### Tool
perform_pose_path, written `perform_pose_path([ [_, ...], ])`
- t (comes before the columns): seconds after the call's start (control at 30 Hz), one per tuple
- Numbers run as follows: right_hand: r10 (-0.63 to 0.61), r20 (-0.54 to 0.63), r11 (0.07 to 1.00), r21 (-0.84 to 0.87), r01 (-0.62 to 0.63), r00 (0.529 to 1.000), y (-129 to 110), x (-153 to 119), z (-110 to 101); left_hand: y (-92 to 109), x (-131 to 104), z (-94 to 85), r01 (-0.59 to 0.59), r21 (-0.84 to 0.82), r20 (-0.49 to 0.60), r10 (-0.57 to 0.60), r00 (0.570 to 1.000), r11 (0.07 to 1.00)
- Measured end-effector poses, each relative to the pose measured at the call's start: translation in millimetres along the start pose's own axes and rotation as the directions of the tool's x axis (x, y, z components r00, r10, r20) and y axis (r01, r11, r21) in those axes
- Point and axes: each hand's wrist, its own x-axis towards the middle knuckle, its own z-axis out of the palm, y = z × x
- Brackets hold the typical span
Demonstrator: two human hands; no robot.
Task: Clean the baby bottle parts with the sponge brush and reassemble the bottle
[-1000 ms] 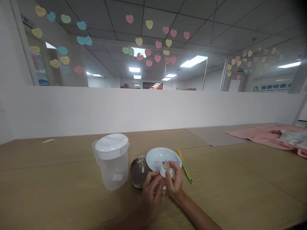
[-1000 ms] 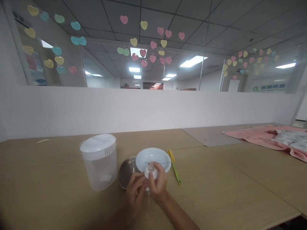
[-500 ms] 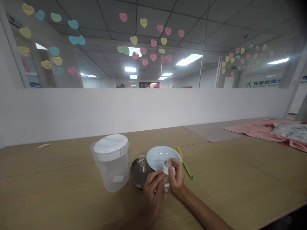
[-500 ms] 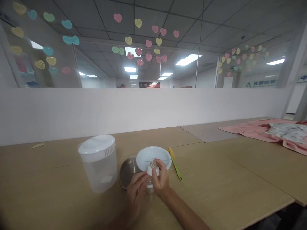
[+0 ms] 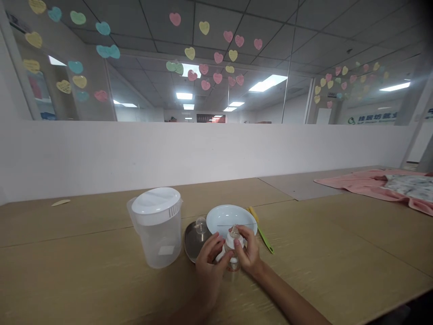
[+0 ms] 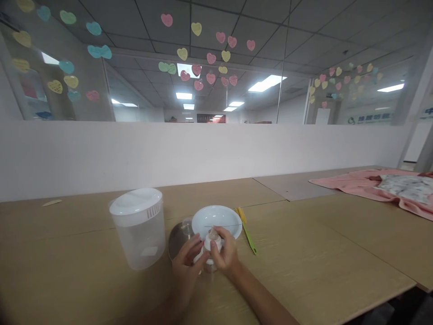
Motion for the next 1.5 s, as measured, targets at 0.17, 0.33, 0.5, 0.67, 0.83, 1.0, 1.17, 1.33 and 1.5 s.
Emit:
perform_pose_path([
  [0.17, -0.097, 0.115, 0.995, 0.007, 0.097, 0.989, -4.9, 6.7, -5.8, -8.3, -1.5, -2.3, -0.092, 0.024, 0.078, 0.09, 0.993, 0.995],
  [0.33, -0.146, 0.173, 0.989, 0.053, 0.139, 0.974, -7.5, 10.2, -8.8, -8.6, -3.3, -2.1, -0.113, 0.104, 0.269, 0.081, 0.96, 0.988],
  [0.5, -0.104, 0.127, 0.982, 0.167, 0.082, 0.986, -12.1, 15.0, -7.2, -6.9, -3.7, -0.3, -0.155, 0.183, 0.328, 0.088, 0.94, 0.971],
  [0.67, -0.067, 0.069, 0.992, 0.107, 0.06, 0.995, -16.7, 19.4, -7.6, -2.7, -2.3, 0.4, -0.123, 0.176, 0.33, 0.059, 0.942, 0.977],
  [0.83, -0.08, 0.039, 0.995, 0.066, 0.078, 0.996, -13.3, 18.7, -12.3, 0.7, -2.3, 1.7, 0.011, 0.056, 0.299, -0.028, 0.954, 0.998],
  [1.0, -0.052, 0.006, 0.997, 0.063, 0.051, 0.999, -10.0, 14.2, -11.3, -2.0, -2.8, 1.9, 0.056, 0.012, 0.287, -0.057, 0.956, 0.998],
  [1.17, 0.048, -0.086, 0.995, 0.092, -0.04, 0.995, -8.3, 10.1, -8.4, -1.7, -2.0, 1.0, 0.007, 0.013, 0.308, -0.011, 0.951, 1.0],
  [1.33, -0.033, -0.071, 0.999, 0.02, 0.034, 0.997, -16.8, 18.7, -15.3, 6.7, -1.3, 0.3, -0.041, 0.034, 0.346, 0.027, 0.938, 0.999],
  [1.5, -0.189, 0.002, 0.982, 0.015, 0.189, 0.982, -24.5, 27.4, -20.5, 9.3, -1.7, 0.9, -0.018, 0.084, 0.286, -0.007, 0.958, 0.996],
])
